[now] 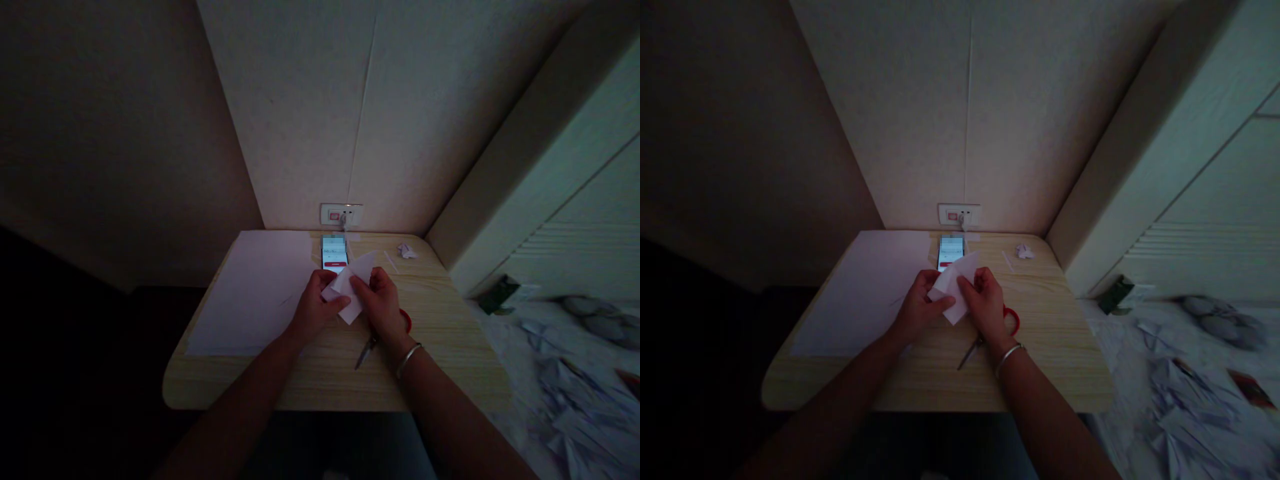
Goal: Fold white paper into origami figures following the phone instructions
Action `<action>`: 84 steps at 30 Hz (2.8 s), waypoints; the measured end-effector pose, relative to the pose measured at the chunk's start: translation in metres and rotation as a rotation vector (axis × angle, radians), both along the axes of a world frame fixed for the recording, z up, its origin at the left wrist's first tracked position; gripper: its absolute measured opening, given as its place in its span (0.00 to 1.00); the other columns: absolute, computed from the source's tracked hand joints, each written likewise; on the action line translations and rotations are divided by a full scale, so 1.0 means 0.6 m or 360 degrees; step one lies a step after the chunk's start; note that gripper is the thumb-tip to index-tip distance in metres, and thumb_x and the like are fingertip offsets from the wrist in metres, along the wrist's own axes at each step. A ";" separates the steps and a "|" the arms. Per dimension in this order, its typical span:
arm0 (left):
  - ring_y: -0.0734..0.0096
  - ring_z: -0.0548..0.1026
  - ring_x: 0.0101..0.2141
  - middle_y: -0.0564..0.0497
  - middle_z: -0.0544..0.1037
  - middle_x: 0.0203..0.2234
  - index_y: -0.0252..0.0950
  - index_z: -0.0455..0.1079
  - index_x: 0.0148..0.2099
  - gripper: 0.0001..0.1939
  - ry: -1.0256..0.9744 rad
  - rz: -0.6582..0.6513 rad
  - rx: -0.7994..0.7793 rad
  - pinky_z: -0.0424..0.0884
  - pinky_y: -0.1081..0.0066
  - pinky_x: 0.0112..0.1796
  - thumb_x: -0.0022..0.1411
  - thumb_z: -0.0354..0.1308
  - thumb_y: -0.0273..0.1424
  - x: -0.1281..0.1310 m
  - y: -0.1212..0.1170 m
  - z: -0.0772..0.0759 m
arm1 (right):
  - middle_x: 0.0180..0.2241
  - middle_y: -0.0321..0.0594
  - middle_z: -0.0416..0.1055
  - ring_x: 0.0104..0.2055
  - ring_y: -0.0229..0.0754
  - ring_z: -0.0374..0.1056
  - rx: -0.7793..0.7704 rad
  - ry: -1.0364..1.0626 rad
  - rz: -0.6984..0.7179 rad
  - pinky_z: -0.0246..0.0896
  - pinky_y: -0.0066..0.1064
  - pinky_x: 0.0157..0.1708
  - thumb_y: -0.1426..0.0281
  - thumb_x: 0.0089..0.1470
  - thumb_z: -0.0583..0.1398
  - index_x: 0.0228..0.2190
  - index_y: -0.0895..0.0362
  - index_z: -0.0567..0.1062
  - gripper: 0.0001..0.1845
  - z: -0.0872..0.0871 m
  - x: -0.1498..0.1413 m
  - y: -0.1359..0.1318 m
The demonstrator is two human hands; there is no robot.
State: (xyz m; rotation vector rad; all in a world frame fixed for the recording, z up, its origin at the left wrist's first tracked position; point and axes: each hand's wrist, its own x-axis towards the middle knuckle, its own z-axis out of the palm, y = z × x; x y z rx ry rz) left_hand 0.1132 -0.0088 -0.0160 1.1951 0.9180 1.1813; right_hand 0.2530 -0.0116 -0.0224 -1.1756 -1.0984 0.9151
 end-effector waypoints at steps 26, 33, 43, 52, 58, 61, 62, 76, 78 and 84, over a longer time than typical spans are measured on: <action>0.76 0.68 0.24 0.57 0.71 0.23 0.35 0.64 0.34 0.07 -0.0275 0.0272 -0.0028 0.63 0.76 0.26 0.49 0.57 0.28 -0.015 0.009 -0.002 | 0.32 0.37 0.71 0.33 0.38 0.65 0.0178 -0.0057 0.0559 0.60 0.29 0.32 0.62 0.51 0.61 0.28 0.54 0.78 0.10 0.019 0.006 -0.017; 0.76 0.72 0.32 0.55 0.73 0.32 0.38 0.62 0.40 0.19 -0.0410 0.0248 0.0034 0.68 0.75 0.34 0.47 0.65 0.28 -0.007 0.006 -0.001 | 0.28 0.33 0.74 0.29 0.38 0.67 0.0032 0.0273 0.0290 0.61 0.28 0.29 0.71 0.39 0.66 0.29 0.53 0.77 0.09 0.008 0.005 -0.008; 0.72 0.74 0.30 0.51 0.75 0.35 0.41 0.54 0.55 0.32 -0.0232 0.0052 -0.0101 0.69 0.76 0.26 0.49 0.63 0.28 -0.002 -0.001 -0.002 | 0.26 0.32 0.74 0.24 0.37 0.66 -0.0167 0.0425 0.0351 0.60 0.27 0.25 0.71 0.36 0.67 0.40 0.53 0.74 0.24 0.007 0.007 -0.003; 0.70 0.74 0.34 0.49 0.76 0.38 0.38 0.57 0.55 0.34 -0.0202 0.0016 -0.0087 0.69 0.73 0.33 0.47 0.65 0.30 0.000 0.001 -0.003 | 0.19 0.31 0.71 0.20 0.35 0.62 -0.0282 0.0363 0.0434 0.56 0.27 0.23 0.69 0.38 0.66 0.23 0.56 0.75 0.06 -0.015 0.011 0.000; 0.76 0.71 0.26 0.53 0.75 0.30 0.35 0.64 0.46 0.24 -0.0253 0.0042 -0.0139 0.65 0.77 0.25 0.46 0.66 0.29 0.000 0.002 0.001 | 0.23 0.32 0.73 0.23 0.37 0.65 -0.0247 0.0330 0.0499 0.60 0.29 0.25 0.69 0.38 0.66 0.25 0.56 0.76 0.07 -0.007 0.010 -0.003; 0.77 0.71 0.25 0.54 0.75 0.29 0.35 0.64 0.44 0.23 -0.0335 0.0026 -0.0212 0.63 0.78 0.23 0.45 0.66 0.28 -0.002 0.003 0.002 | 0.26 0.33 0.75 0.25 0.38 0.66 -0.0238 0.0311 0.0583 0.61 0.30 0.28 0.68 0.38 0.66 0.29 0.56 0.77 0.11 -0.001 0.007 -0.007; 0.76 0.71 0.25 0.53 0.75 0.29 0.35 0.64 0.44 0.23 -0.0367 0.0016 -0.0238 0.64 0.78 0.24 0.45 0.66 0.27 -0.003 0.003 0.003 | 0.27 0.33 0.75 0.25 0.38 0.67 -0.0243 0.0302 0.0608 0.62 0.30 0.28 0.68 0.38 0.66 0.30 0.56 0.77 0.12 0.001 0.006 -0.008; 0.73 0.74 0.27 0.49 0.78 0.34 0.35 0.67 0.49 0.26 -0.0203 -0.0077 -0.0278 0.66 0.76 0.26 0.44 0.64 0.27 -0.015 0.009 0.002 | 0.22 0.29 0.65 0.20 0.32 0.58 -0.0079 0.0363 0.0500 0.55 0.23 0.19 0.66 0.47 0.63 0.47 0.51 0.71 0.23 0.026 0.016 -0.014; 0.73 0.73 0.27 0.49 0.78 0.35 0.36 0.68 0.51 0.27 -0.0167 -0.0083 -0.0249 0.66 0.76 0.25 0.46 0.64 0.29 -0.016 0.010 0.000 | 0.24 0.32 0.67 0.22 0.33 0.59 -0.0094 0.0281 0.0484 0.56 0.24 0.20 0.66 0.46 0.63 0.42 0.53 0.73 0.18 0.027 0.017 -0.015; 0.77 0.71 0.25 0.49 0.77 0.36 0.39 0.63 0.58 0.33 -0.0058 -0.0011 -0.0089 0.66 0.79 0.23 0.48 0.64 0.32 -0.020 0.012 0.003 | 0.24 0.32 0.69 0.22 0.32 0.60 -0.0106 0.0157 0.0459 0.54 0.24 0.21 0.69 0.42 0.65 0.34 0.55 0.74 0.13 0.024 0.019 -0.015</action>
